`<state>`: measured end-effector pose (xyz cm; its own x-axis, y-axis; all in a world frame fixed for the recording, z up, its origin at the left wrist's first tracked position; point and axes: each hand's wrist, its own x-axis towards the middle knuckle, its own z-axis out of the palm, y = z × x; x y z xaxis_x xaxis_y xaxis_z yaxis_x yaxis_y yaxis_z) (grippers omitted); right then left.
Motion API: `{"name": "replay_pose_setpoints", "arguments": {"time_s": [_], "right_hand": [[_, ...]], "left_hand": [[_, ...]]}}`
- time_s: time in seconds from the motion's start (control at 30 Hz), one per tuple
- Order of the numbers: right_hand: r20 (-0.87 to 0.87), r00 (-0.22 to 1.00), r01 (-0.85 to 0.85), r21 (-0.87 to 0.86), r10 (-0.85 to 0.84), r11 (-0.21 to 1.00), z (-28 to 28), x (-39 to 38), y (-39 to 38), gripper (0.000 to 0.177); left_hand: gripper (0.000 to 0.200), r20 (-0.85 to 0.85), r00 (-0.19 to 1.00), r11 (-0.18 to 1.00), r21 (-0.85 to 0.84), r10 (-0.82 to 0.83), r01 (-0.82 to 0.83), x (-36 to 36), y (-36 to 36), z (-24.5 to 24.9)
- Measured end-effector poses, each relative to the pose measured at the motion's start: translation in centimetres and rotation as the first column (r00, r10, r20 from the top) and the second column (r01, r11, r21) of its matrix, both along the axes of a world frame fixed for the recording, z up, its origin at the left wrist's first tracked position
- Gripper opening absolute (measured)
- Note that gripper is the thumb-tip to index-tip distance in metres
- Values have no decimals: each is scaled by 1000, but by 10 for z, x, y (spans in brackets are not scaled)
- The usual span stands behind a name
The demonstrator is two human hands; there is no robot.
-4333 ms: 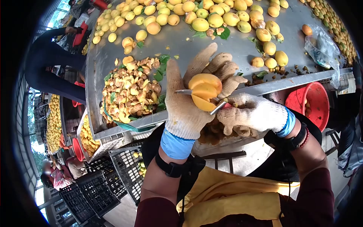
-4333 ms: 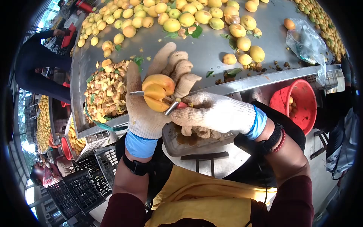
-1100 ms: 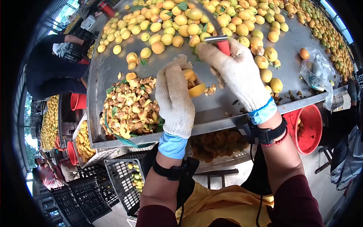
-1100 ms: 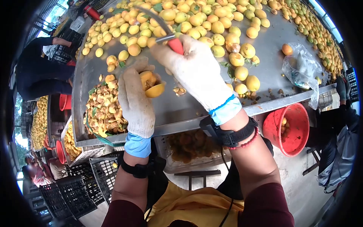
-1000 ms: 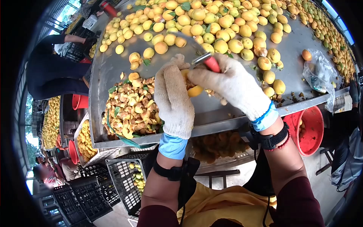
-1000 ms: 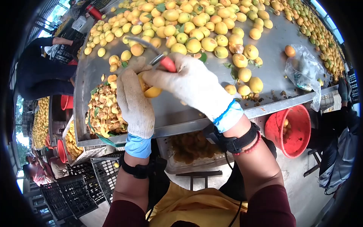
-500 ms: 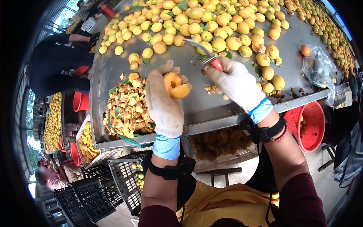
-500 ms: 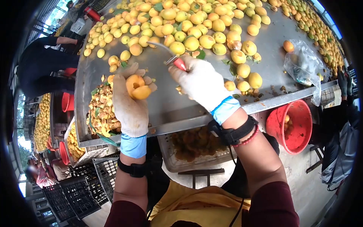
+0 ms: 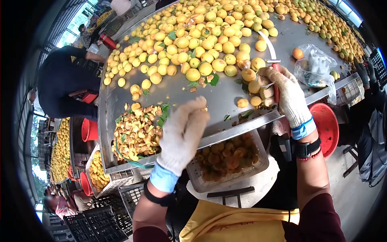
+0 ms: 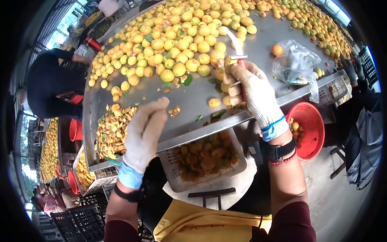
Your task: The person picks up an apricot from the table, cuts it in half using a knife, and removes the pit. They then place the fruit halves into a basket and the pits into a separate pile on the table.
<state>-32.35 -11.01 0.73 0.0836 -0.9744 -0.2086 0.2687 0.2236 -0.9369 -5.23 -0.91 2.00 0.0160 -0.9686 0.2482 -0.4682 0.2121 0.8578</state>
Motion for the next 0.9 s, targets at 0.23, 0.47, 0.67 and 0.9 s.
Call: {"name": "replay_pose_setpoints", "arguments": {"time_s": [0.23, 0.47, 0.67, 0.9], "right_hand": [[88, 995, 45, 4, -45, 999, -3, -28, -7, 41], [141, 989, 26, 112, -42, 993, 3, -29, -6, 33], [29, 979, -205, 119, 203, 972, 11, -24, 17, 33], [-10, 877, -480, -3, 480, 877, 11, 17, 65, 25]], "left_hand": [[53, 661, 750, 990, 116, -17, -79, -31, -178, -29], [58, 904, 379, 967, 242, -196, -78, -59, -235, -58], [58, 523, 850, 998, -6, -53, 66, -26, -148, -53], [54, -840, 540, 962, 104, -51, 254, -46, -8, 2]]}}
